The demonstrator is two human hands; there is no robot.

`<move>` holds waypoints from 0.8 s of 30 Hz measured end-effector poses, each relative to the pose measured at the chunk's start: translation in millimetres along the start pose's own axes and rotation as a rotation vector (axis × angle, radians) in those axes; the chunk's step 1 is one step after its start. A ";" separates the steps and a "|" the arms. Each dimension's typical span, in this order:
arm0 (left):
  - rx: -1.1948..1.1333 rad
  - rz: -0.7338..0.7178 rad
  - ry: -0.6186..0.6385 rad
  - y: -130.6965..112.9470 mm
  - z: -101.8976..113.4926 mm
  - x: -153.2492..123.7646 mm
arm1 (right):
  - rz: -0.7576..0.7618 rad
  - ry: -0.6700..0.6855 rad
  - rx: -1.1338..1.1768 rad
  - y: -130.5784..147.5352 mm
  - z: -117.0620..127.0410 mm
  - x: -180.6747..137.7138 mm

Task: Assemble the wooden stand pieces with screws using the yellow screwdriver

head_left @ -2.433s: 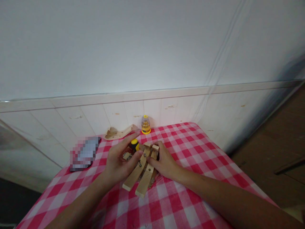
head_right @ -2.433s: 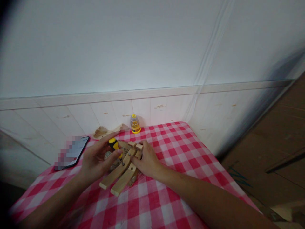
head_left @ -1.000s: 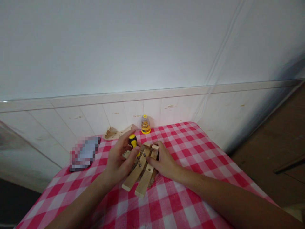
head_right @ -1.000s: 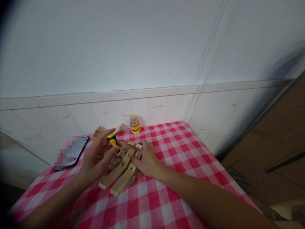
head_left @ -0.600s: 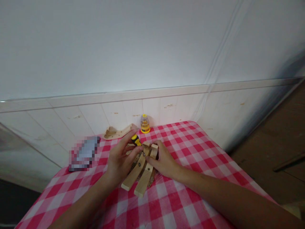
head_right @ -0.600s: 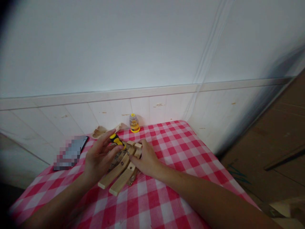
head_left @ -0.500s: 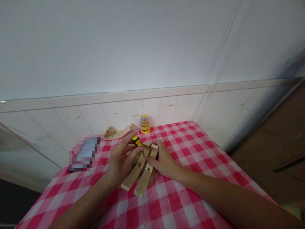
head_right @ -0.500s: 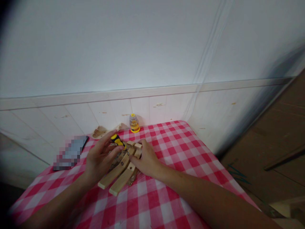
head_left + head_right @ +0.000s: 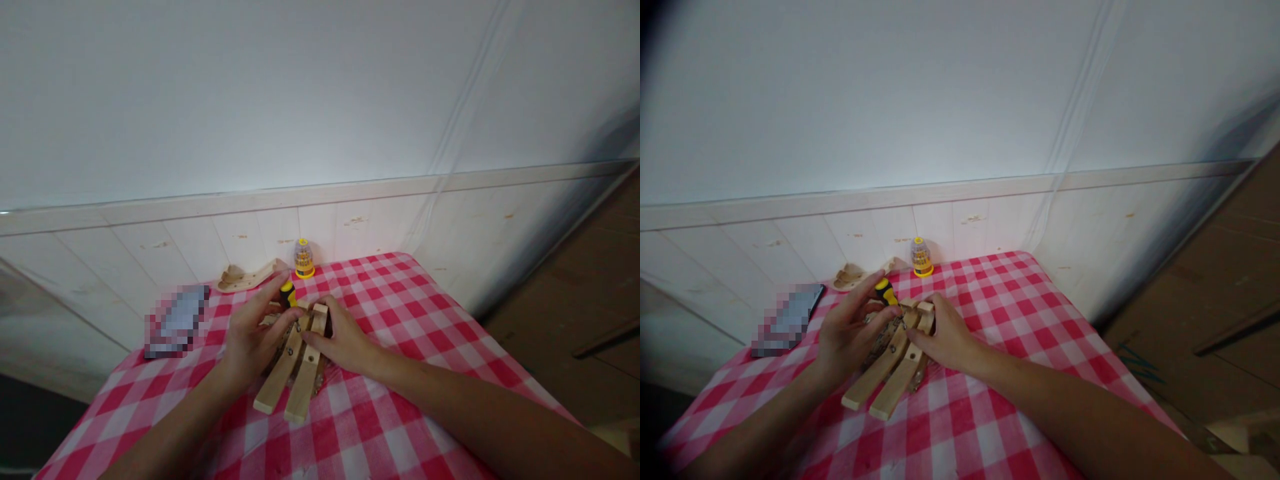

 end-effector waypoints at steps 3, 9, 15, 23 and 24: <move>0.043 -0.053 0.004 -4.0 0.6 0.5 | -0.001 0.032 -0.001 0.2 -2.7 -0.6; 0.154 -0.134 -0.023 -14.2 3.7 2.2 | 0.020 0.065 -0.021 3.9 -4.7 -0.8; 0.203 -0.123 -0.077 -22.0 6.5 2.1 | 0.019 0.094 -0.030 4.3 -6.5 -1.0; 0.202 -0.176 0.031 -20.5 -0.3 -1.9 | 0.013 0.106 -0.030 1.5 -8.2 0.0; 0.202 -0.184 0.036 -21.1 -0.4 -2.3 | 0.014 0.106 -0.030 1.3 -8.3 0.0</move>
Point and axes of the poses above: each hand's wrist, its own x-axis towards the middle knuckle, its own z-axis out of the back of the hand, y = z × x, the point moved 9 cm from there along x, towards the middle knuckle, and after that the axes turned 6 degrees about y, right-handed, at the moved point
